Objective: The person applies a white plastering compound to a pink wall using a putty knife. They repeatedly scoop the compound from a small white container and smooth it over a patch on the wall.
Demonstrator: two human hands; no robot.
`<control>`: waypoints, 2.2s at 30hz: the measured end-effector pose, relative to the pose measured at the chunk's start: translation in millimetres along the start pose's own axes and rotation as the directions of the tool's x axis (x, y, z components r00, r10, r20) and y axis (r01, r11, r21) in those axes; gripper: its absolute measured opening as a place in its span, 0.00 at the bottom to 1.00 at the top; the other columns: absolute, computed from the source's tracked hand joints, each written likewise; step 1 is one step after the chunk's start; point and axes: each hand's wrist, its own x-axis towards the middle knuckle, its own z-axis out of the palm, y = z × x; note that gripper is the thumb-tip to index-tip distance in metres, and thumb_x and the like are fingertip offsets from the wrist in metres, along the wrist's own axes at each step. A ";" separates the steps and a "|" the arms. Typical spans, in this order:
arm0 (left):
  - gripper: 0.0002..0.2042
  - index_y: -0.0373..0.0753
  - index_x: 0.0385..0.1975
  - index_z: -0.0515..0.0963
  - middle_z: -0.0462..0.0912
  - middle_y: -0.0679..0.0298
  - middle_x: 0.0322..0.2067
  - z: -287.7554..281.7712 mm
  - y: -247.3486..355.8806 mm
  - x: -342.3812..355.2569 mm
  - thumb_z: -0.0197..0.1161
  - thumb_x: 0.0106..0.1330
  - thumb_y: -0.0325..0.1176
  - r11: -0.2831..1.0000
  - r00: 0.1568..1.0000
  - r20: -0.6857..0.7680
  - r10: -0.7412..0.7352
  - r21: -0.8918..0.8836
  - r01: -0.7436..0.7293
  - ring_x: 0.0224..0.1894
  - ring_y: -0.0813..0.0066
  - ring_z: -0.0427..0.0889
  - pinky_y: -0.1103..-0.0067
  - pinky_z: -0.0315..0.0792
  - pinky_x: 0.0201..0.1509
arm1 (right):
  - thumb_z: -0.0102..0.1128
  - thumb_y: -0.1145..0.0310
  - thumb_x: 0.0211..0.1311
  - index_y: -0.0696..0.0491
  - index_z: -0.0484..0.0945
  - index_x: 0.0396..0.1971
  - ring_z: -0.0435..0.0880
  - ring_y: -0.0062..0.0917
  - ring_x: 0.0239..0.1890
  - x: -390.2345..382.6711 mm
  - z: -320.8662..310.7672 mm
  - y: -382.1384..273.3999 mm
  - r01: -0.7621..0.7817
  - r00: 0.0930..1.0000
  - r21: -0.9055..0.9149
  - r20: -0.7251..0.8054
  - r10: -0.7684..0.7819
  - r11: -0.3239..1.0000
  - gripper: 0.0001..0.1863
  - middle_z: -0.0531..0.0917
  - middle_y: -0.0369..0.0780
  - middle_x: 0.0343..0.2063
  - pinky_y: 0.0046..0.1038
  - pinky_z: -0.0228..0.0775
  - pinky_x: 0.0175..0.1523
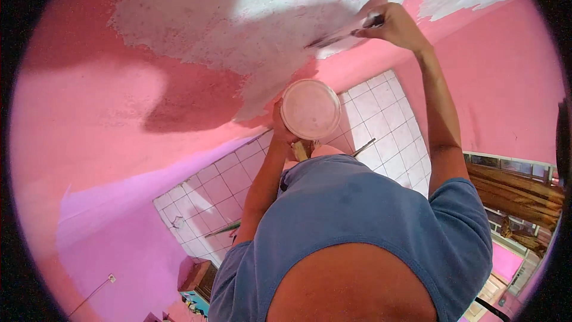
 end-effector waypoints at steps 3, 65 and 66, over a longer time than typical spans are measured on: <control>0.32 0.42 0.59 0.61 0.66 0.54 0.56 -4.2 1.3 -0.7 0.40 0.60 0.58 0.943 0.919 0.350 0.181 0.204 -0.263 0.55 0.54 0.69 0.57 0.67 0.55 | 0.67 0.74 0.46 0.57 0.79 0.22 0.73 0.12 0.21 -9.3 -14.5 -2.6 -0.106 0.992 0.099 0.076 0.099 0.989 0.05 0.79 0.34 0.17 0.18 0.65 0.26; 0.33 0.42 0.58 0.61 0.67 0.52 0.55 -0.3 -2.6 -8.8 0.42 0.59 0.58 0.941 0.956 0.253 0.152 0.258 -0.218 0.54 0.51 0.69 0.54 0.66 0.54 | 0.69 0.68 0.46 0.57 0.76 0.17 0.67 0.08 0.18 0.5 -39.2 -22.3 0.228 0.967 0.156 -0.155 -0.204 0.961 0.11 0.74 0.29 0.14 0.15 0.57 0.22; 0.32 0.42 0.58 0.61 0.67 0.53 0.55 1.4 -3.0 -7.7 0.42 0.59 0.58 0.881 0.899 0.385 0.207 0.328 -0.343 0.54 0.51 0.68 0.54 0.66 0.54 | 0.69 0.68 0.46 0.57 0.76 0.17 0.67 0.08 0.18 4.1 -31.9 -28.4 0.223 0.967 0.156 -0.163 -0.197 0.962 0.11 0.74 0.29 0.14 0.15 0.57 0.22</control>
